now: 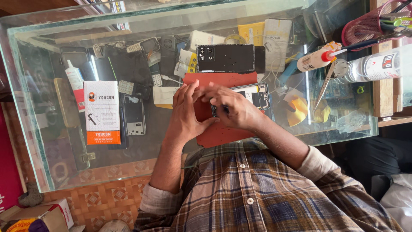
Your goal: The person uses a blue plastic spudger to pry and separate the screen assembly from the phone chassis. They work around the edges of the device, then lift the screen to expose the internal components and ribbon cables.
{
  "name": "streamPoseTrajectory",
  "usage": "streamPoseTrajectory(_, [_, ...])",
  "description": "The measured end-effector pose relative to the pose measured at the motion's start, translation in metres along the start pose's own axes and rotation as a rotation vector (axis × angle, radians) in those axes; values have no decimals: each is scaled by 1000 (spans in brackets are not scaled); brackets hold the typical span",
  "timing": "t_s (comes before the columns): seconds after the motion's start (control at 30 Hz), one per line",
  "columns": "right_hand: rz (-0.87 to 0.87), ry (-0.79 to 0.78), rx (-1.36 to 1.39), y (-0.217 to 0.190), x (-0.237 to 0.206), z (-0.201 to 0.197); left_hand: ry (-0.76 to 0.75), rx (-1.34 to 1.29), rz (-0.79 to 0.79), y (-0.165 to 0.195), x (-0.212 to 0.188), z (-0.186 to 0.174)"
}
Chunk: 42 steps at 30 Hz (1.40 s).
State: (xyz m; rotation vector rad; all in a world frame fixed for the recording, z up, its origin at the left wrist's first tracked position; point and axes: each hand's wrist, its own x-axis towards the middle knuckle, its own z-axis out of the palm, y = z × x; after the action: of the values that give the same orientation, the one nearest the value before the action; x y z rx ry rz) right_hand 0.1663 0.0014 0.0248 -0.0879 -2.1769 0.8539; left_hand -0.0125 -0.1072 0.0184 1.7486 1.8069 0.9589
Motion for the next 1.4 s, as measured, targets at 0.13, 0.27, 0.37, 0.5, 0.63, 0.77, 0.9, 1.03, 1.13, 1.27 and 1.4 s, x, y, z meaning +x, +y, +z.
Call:
streamPoseTrajectory(0.13, [221, 25, -88, -3, 7, 4, 37, 96, 88, 0, 1, 0])
streamPoseTrajectory(0.27, [282, -52, 61, -3, 4, -1, 40, 88, 107, 0, -1, -2])
streamPoseTrajectory(0.37, [124, -7, 191, -1, 3, -3, 54, 10, 114, 1, -1, -3])
streamPoseTrajectory(0.5, [200, 108, -40, -1, 3, 1, 60, 34, 137, 3, 0, -3])
streamPoseTrajectory(0.63, [240, 52, -52, -2, 4, 0, 54, 42, 126, 3, 1, -3])
streamPoseTrajectory(0.77, [73, 7, 46, 0, 9, -6, 61, 31, 114, 3, 0, -3])
streamPoseTrajectory(0.9, [324, 99, -102, -1, 12, -4, 58, 31, 131, 4, 2, -4])
streamPoseTrajectory(1.03, [97, -12, 166, 2, 9, -4, 50, 69, 95, 4, 2, -4])
streamPoseTrajectory(1.13, [120, 18, 24, 4, 7, -4, 48, 47, 125, 4, 2, -3])
streamPoseTrajectory(1.27, [186, -27, 83, 6, 6, -5, 63, 47, 112, 4, 0, -4])
streamPoseTrajectory(1.4, [132, 7, 214, 4, 8, -7, 57, 31, 100, 4, 2, -3])
